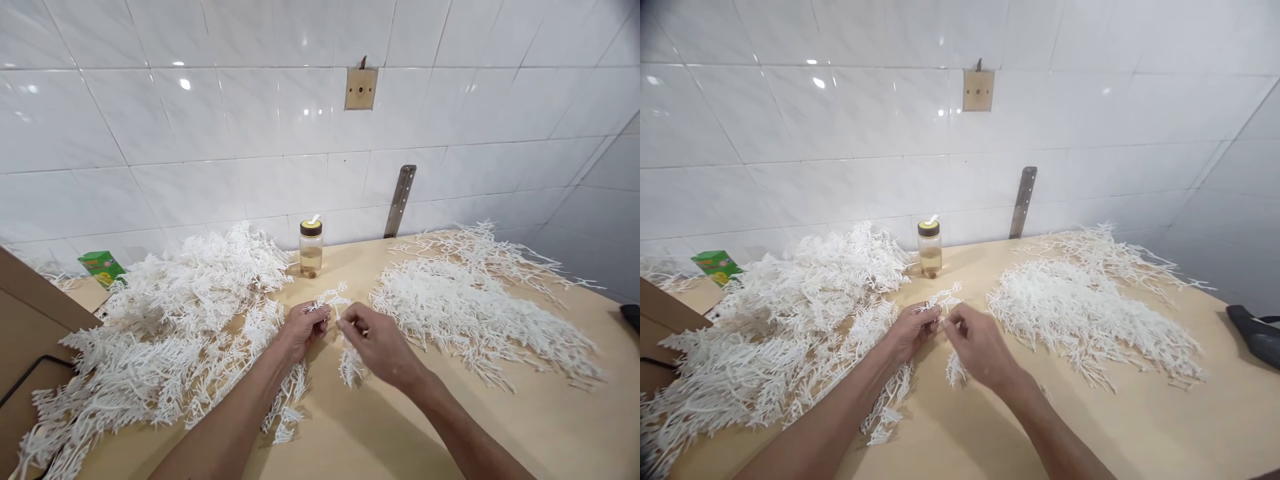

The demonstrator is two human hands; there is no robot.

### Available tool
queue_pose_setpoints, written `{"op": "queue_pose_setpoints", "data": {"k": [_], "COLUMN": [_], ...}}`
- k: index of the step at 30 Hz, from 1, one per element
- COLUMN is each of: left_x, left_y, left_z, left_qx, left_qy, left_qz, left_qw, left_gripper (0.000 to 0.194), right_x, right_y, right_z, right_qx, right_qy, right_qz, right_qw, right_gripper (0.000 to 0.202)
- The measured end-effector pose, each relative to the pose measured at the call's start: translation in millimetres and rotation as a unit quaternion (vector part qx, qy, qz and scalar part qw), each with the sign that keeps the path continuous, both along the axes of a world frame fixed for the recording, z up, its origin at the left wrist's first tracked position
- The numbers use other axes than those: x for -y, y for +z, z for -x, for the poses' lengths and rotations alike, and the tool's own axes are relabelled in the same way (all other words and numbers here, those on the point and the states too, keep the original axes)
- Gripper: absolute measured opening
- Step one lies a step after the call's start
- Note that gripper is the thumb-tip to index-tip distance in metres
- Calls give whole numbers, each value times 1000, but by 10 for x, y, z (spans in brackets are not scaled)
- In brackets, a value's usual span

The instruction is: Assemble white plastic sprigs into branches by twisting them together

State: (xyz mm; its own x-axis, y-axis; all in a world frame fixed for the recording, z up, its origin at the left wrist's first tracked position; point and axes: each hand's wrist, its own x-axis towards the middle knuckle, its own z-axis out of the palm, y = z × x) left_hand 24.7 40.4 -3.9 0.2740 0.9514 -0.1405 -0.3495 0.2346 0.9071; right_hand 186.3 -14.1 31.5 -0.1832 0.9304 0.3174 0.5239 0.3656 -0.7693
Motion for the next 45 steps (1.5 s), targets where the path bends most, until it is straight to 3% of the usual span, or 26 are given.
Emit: {"op": "queue_pose_setpoints", "data": {"k": [3, 6, 9, 11, 15, 18, 28, 34, 39, 45], "left_x": [-12, -10, 2, 14, 41, 56, 46, 80, 167, 155], "left_y": [10, 32, 48, 56, 74, 93, 143, 67, 37, 64], "left_z": [9, 15, 20, 25, 36, 32, 15, -108, -207, -164], "left_qx": [-5, 13, 30, 31, 21, 8, 43, 73, 20, -23], "left_qy": [-6, -15, -33, -51, -95, -112, -59, 9, 53, 30], "left_qz": [16, 23, 32, 35, 29, 19, 40, 25, -23, -6], "left_qw": [1000, 1000, 999, 998, 995, 993, 997, 997, 998, 999], "left_gripper": [34, 30, 26, 25, 26, 27, 22, 34, 30, 28], "right_x": [-161, -287, -330, -319, -271, -243, -227, -310, -307, -272], "right_y": [-8, -61, -87, -74, -20, -5, -91, -210, -213, -138], "right_z": [-324, -627, -771, -741, -503, -348, -202, -104, -72, -240], "right_qx": [-14, 26, 91, 89, -6, -36, -28, -142, -255, -252], "right_qy": [-140, -284, -357, -338, -173, -92, -91, -95, -10, 38], "right_qz": [-34, -46, -45, -27, 12, 23, -17, 78, 188, 229], "right_qw": [989, 957, 929, 936, 985, 995, 995, 982, 948, 940], "right_gripper": [26, 22, 30, 36, 39, 39, 28, 30, 29, 33]}}
